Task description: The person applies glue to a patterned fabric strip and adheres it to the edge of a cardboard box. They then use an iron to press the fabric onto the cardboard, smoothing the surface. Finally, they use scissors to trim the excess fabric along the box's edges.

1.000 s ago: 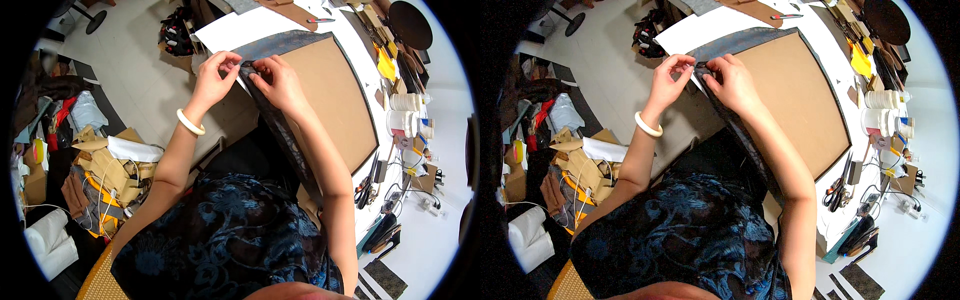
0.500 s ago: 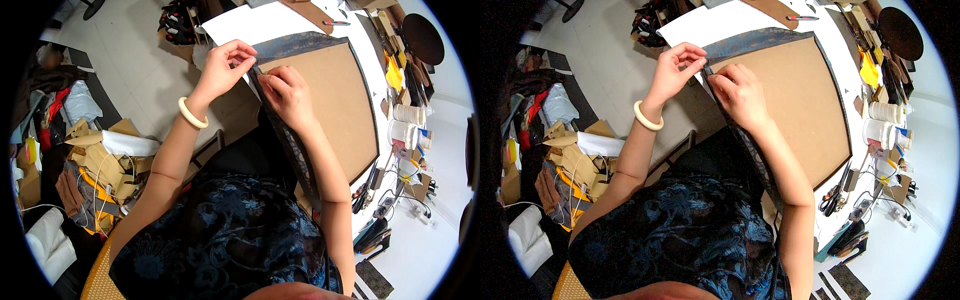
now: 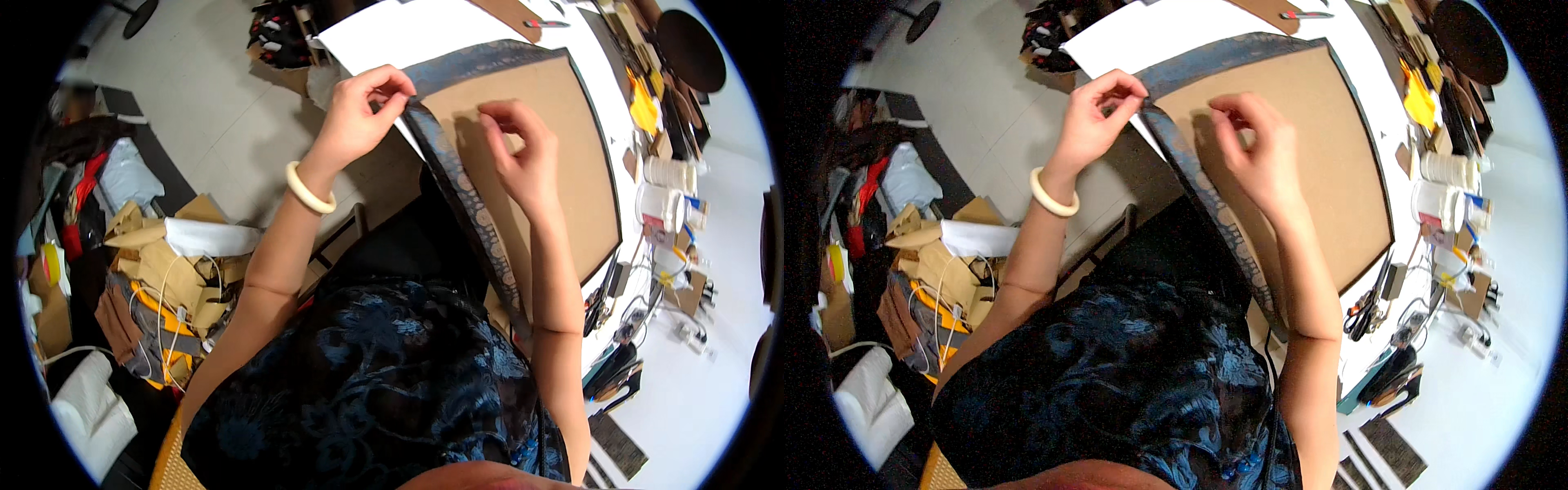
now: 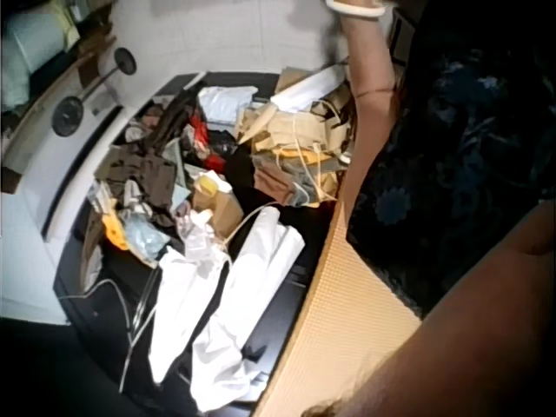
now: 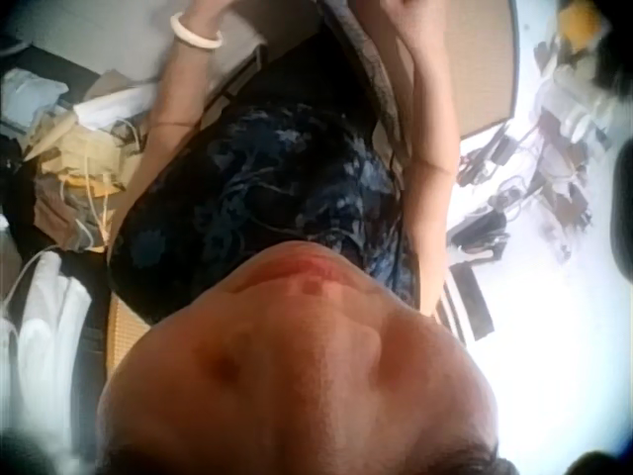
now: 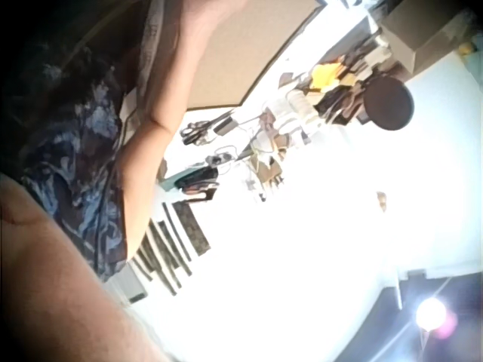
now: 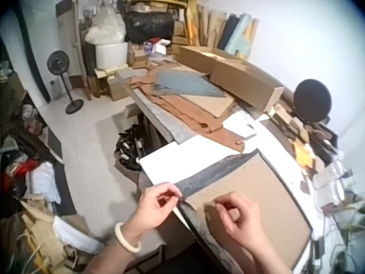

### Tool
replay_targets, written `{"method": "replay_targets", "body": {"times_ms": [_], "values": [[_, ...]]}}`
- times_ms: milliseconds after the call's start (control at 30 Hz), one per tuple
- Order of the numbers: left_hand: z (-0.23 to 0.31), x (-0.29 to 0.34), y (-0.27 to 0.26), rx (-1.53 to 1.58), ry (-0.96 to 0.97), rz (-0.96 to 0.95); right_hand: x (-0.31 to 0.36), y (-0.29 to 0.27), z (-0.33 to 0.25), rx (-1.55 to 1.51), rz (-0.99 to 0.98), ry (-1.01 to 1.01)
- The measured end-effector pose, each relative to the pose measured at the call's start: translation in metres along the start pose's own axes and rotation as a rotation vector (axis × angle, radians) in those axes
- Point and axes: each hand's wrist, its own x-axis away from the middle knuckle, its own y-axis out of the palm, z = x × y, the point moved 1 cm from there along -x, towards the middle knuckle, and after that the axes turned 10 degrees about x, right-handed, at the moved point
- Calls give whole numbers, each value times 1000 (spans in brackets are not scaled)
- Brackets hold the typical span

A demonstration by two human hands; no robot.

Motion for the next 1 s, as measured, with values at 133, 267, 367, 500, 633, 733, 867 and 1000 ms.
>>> {"method": "replay_targets", "body": {"times_ms": [133,267,367,500,633,733,867,1000], "values": [[11,-1,8,-141,21,-1,65,-75,38,157,210,168],[-3,-1,-16,-158,-37,-28,166,-151,87,479,510,479],[-5,-5,-10,-68,-118,-41,294,-208,154,710,602,851],[-8,-14,-12,-111,-132,-119,387,-215,201,547,342,1178],[6,-19,-10,-175,-166,-168,390,-219,209,223,324,1069],[4,-22,-20,-137,-132,-181,391,-230,212,180,211,977],[5,-26,-14,-117,-60,-181,388,-230,215,243,221,849],[17,-30,-14,-88,-112,-314,338,-244,136,752,225,863]]}}
